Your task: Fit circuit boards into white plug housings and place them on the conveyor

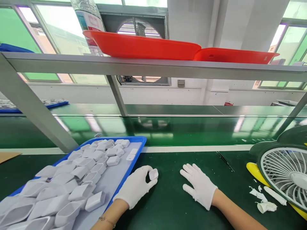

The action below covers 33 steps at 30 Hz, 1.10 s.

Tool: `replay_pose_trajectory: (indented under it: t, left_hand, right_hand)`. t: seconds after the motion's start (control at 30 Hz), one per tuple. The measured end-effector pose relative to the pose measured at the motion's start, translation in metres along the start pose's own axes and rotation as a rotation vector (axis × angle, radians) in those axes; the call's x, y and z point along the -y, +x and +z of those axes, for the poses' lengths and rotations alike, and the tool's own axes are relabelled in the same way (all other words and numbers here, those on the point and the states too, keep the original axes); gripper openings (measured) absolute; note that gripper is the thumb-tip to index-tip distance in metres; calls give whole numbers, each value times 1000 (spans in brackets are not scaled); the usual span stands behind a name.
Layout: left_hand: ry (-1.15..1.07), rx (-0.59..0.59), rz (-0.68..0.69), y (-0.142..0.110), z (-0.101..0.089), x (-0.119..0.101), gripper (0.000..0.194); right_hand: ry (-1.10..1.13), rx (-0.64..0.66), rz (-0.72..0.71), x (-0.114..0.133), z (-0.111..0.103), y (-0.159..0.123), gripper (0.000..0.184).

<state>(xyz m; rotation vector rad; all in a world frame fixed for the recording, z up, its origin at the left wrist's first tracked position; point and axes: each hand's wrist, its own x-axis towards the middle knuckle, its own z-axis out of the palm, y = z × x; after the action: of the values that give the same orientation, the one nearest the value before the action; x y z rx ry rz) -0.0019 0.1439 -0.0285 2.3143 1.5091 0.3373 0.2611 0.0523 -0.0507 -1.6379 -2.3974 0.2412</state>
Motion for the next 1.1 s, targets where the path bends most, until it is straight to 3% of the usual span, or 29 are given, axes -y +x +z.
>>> replay_pose_trajectory:
  t: [0.1, 0.27, 0.47, 0.6, 0.7, 0.83, 0.97, 1.1]
  left_hand:
    - [7, 4, -55, -1, -3, -2, 11]
    - [3, -8, -129, 1, -9, -5, 20]
    - [36, -18, -134, 2, -16, -9, 27]
    - [57, -32, -117, -13, -16, -22, 23]
    - [19, -32, -73, -35, -5, -41, 20]
    - [-297, 7, -33, -47, 18, -71, 20]
    - [-530, -52, -55, -22, 37, -86, 30]
    - [-636, -73, -62, 1, 49, -79, 39]
  right_hand:
    - [-1, 12, 7, 1, -1, -1, 51]
    - [20, 43, 17, 2, -4, -2, 52]
    - [43, -4, -6, -2, 0, -3, 51]
    - [39, -21, -17, -5, 4, -3, 51]
    - [34, -29, -22, -4, 4, -2, 49]
    - [28, -30, -20, -3, 1, -2, 49]
    - [8, -28, -9, -1, -1, -4, 49]
    - [-16, -37, 3, 0, -3, -6, 48]
